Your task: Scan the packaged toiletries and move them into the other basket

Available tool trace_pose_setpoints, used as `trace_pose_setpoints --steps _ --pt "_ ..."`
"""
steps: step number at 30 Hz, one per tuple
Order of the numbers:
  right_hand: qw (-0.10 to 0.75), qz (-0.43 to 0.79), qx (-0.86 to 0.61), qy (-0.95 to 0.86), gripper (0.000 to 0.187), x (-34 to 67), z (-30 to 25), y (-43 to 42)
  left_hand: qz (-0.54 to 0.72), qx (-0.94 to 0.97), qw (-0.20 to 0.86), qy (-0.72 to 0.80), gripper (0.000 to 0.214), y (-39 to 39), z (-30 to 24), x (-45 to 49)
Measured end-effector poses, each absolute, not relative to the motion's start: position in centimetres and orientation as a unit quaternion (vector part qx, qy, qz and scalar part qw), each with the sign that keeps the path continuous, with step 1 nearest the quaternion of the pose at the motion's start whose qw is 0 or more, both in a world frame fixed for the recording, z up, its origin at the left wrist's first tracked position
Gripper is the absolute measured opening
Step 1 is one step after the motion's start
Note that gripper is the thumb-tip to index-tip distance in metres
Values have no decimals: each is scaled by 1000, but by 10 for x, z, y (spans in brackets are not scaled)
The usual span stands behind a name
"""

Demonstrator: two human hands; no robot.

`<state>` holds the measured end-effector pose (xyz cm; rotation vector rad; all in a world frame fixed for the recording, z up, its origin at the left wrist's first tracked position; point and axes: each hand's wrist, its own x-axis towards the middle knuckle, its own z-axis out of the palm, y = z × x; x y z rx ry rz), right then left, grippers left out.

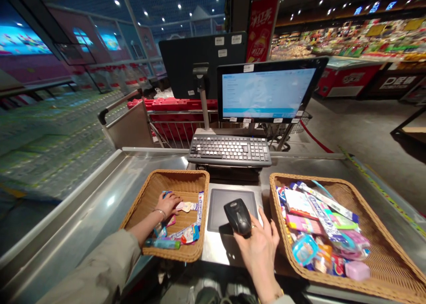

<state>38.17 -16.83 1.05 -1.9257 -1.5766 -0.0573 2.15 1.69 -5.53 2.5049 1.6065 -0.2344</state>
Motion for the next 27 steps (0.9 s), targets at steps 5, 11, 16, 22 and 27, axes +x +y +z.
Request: trace_pose_setpoints --steps 5,11,16,22,27 --pt "325 -39 -729 -601 25 385 9 -171 -60 846 51 527 30 16 -53 25" --pt "320 -45 -729 -603 24 385 10 -171 -15 856 -6 516 26 13 -40 35" --pt "322 -51 -728 -602 21 382 17 -172 27 855 -51 516 34 9 -21 46" --pt "332 -46 -727 -599 20 379 26 -173 111 846 -127 506 31 -2 3 60" --pt "340 -37 -723 -601 17 376 29 -173 158 840 -152 497 27 -9 18 71"
